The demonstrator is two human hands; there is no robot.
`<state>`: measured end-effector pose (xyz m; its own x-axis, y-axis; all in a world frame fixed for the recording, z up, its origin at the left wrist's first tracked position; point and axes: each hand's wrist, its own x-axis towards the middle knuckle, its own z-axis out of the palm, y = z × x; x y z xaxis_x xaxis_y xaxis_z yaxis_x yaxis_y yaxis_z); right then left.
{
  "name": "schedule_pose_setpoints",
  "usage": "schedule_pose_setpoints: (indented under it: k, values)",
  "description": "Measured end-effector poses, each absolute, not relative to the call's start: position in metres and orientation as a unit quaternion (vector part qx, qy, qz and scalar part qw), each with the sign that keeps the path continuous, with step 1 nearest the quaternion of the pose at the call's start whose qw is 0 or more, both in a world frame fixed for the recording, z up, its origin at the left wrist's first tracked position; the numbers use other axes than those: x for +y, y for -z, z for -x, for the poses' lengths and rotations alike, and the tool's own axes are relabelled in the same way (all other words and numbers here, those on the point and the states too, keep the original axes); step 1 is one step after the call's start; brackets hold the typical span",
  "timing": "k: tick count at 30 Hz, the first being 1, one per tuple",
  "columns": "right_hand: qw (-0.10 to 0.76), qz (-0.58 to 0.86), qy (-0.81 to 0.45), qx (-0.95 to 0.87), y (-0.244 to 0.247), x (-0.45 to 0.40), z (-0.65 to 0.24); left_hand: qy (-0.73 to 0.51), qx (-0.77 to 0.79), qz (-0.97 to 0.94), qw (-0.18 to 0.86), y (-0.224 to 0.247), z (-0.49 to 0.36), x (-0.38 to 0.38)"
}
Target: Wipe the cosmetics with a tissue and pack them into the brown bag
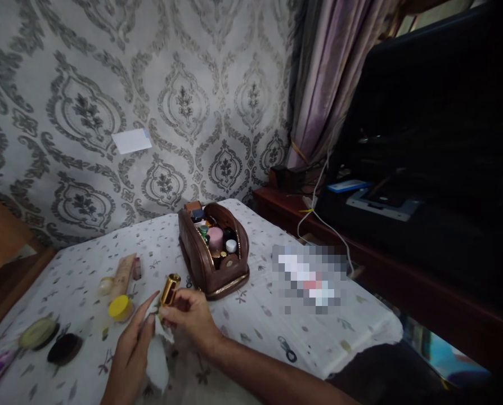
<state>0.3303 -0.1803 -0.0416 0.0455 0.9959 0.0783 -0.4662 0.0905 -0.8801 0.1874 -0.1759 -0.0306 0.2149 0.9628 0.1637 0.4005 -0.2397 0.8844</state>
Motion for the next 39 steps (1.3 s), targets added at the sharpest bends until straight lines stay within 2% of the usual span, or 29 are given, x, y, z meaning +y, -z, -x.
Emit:
schedule_pose_setpoints:
  k: [7,11,16,19,24,30,33,39]
  values:
    - [0.660,0.422,-0.447,-0.432,0.028,-0.188,-0.335,-0.375,0.601,-0.475,0.522,0.028,-0.194,-0.187]
    - [0.669,0.431,-0.367,-0.482,0.012,-0.199,-0.359,-0.317,0.544,-0.558,0.540,0.002,-0.210,-0.189]
    - [0.657,0.440,-0.332,-0.514,-0.023,-0.213,-0.432,-0.246,0.405,-0.769,0.429,-0.028,-0.249,-0.187]
    - [0.619,0.508,-0.220,-0.558,-0.050,-0.217,-0.479,-0.212,0.349,-0.837,0.365,-0.029,-0.277,-0.180]
    - [0.474,0.586,-0.073,-0.653,-0.084,-0.211,-0.523,-0.174,0.281,-0.906,0.265,-0.009,-0.300,-0.165]
    - [0.322,0.525,-0.070,-0.785,-0.093,-0.188,-0.526,-0.231,0.228,-0.939,0.115,0.012,-0.299,-0.160]
    - [0.291,0.522,-0.074,-0.798,-0.097,-0.176,-0.525,-0.258,0.206,-0.942,0.061,0.014,-0.301,-0.160]
    - [0.260,0.515,-0.086,-0.812,-0.104,-0.160,-0.531,-0.277,0.195,-0.941,0.016,0.017,-0.305,-0.158]
